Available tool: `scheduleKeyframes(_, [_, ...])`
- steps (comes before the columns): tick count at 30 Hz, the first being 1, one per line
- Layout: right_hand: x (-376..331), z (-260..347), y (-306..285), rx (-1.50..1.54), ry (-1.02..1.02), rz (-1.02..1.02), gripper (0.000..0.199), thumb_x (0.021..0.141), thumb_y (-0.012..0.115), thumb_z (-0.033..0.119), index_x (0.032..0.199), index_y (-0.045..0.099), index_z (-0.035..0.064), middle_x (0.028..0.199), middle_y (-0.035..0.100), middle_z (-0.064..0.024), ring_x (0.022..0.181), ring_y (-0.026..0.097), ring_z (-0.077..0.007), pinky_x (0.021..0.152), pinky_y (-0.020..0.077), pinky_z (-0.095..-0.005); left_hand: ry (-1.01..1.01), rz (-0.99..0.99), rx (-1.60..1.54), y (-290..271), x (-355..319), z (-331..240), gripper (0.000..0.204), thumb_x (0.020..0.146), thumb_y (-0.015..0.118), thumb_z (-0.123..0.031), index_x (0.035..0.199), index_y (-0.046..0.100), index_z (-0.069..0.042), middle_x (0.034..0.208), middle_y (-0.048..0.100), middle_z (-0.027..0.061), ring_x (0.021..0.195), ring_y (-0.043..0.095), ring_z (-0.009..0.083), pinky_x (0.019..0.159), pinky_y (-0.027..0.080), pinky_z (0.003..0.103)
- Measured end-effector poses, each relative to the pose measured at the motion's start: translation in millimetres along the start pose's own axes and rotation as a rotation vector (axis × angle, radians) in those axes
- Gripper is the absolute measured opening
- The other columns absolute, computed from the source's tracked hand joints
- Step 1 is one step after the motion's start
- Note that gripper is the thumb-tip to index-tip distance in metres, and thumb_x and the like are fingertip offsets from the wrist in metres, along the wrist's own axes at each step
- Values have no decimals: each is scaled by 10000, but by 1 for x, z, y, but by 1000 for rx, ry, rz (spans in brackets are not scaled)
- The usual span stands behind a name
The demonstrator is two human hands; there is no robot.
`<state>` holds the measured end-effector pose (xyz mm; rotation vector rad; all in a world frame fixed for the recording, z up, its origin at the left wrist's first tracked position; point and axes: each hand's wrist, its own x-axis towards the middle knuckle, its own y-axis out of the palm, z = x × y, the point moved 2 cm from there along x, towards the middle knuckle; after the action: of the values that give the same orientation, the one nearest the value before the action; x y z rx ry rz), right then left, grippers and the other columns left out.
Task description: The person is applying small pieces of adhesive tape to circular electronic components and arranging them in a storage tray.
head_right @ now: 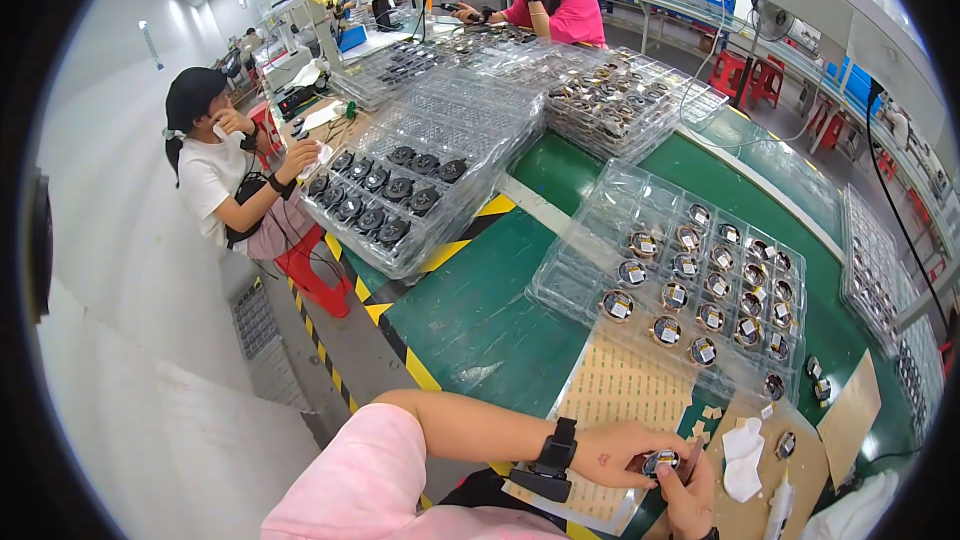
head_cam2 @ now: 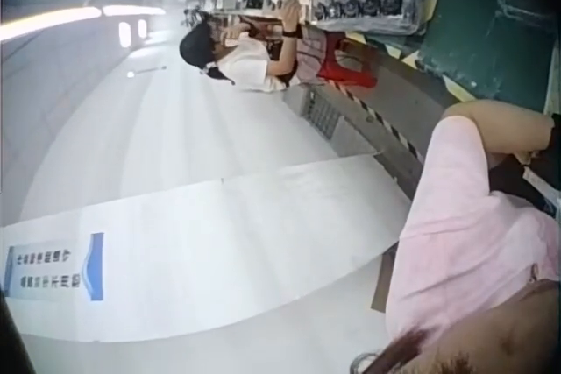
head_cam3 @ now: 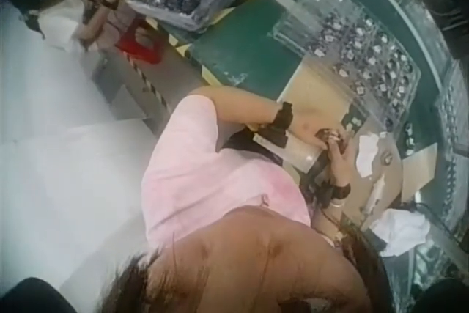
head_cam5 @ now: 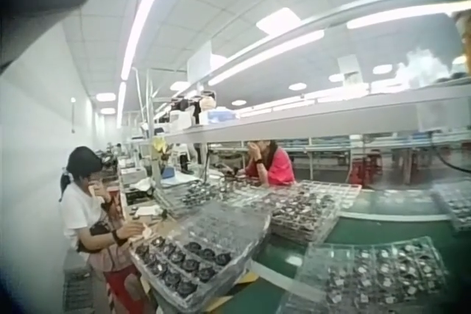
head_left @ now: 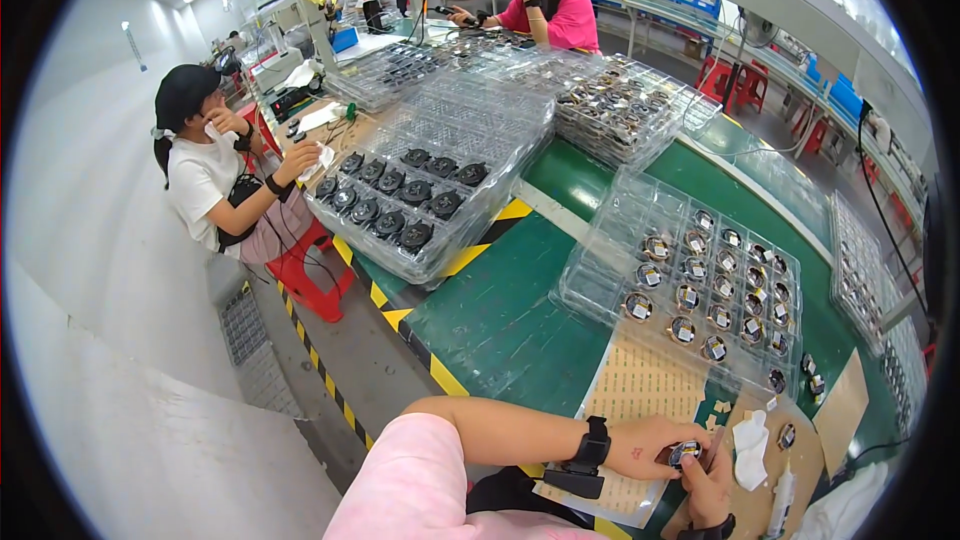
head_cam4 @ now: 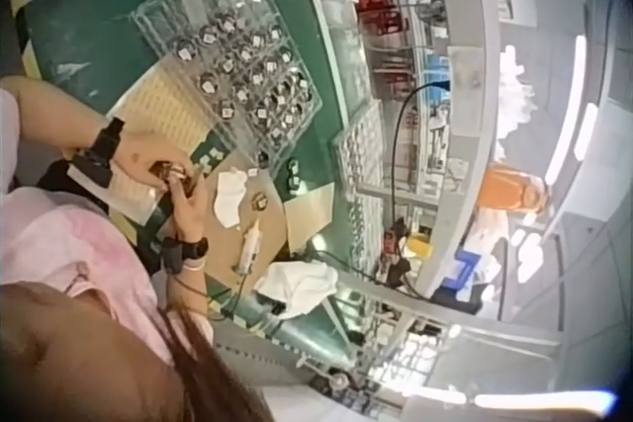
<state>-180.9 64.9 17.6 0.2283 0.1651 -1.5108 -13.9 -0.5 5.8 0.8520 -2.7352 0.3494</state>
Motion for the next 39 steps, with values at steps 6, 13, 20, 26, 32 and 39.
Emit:
scheduleKeyframes(6, [-2,6,4,-24,-20,-4,370,851,647,127,1178,512,19,829,534,22,584,422,-32,490,287,-181,-12,11,-4,1,1,0,514,791,674,-42,1260,477,-108,957,613,84,639,581,183,567,450,312])
scheduleKeyframes(13, [1,6,5,-32,-28,45,394,849,651,141,1197,522,8,865,553,15,611,433,-33,511,297,-179,-31,13,-21,-1,0,-5,507,788,680,-45,1246,474,-110,948,615,88,639,586,195,566,451,322])
scheduleKeyframes(20, [-2,5,0,-9,6,152,336,931,611,86,1225,469,7,1045,584,-56,951,558,-152,863,442,-265,4,-11,-18,-1,-1,-4,506,782,685,-45,1236,473,-116,894,605,85,625,576,207,556,441,334])
scheduleKeyframes(26, [-4,13,4,-48,2,149,277,935,590,65,1191,520,-14,1015,582,-44,927,546,-146,840,426,-260,18,-19,-29,0,0,-4,500,779,687,-49,1222,466,-119,844,591,83,629,573,212,558,432,332])
scheduleKeyframes(32, [-1,10,6,-73,-27,64,418,838,665,140,1204,529,-8,933,585,-13,715,502,-60,605,376,-196,-39,36,-3,-4,-1,-4,476,778,681,-53,1197,465,-117,841,585,85,640,579,222,568,434,339])
scheduleKeyframes(39, [1,3,6,-65,-93,81,402,844,653,94,1205,522,-25,1054,605,-62,912,579,-125,802,462,-262,-51,53,8,-1,-1,3,461,788,683,-76,1196,475,-128,851,580,75,617,568,203,557,430,328])
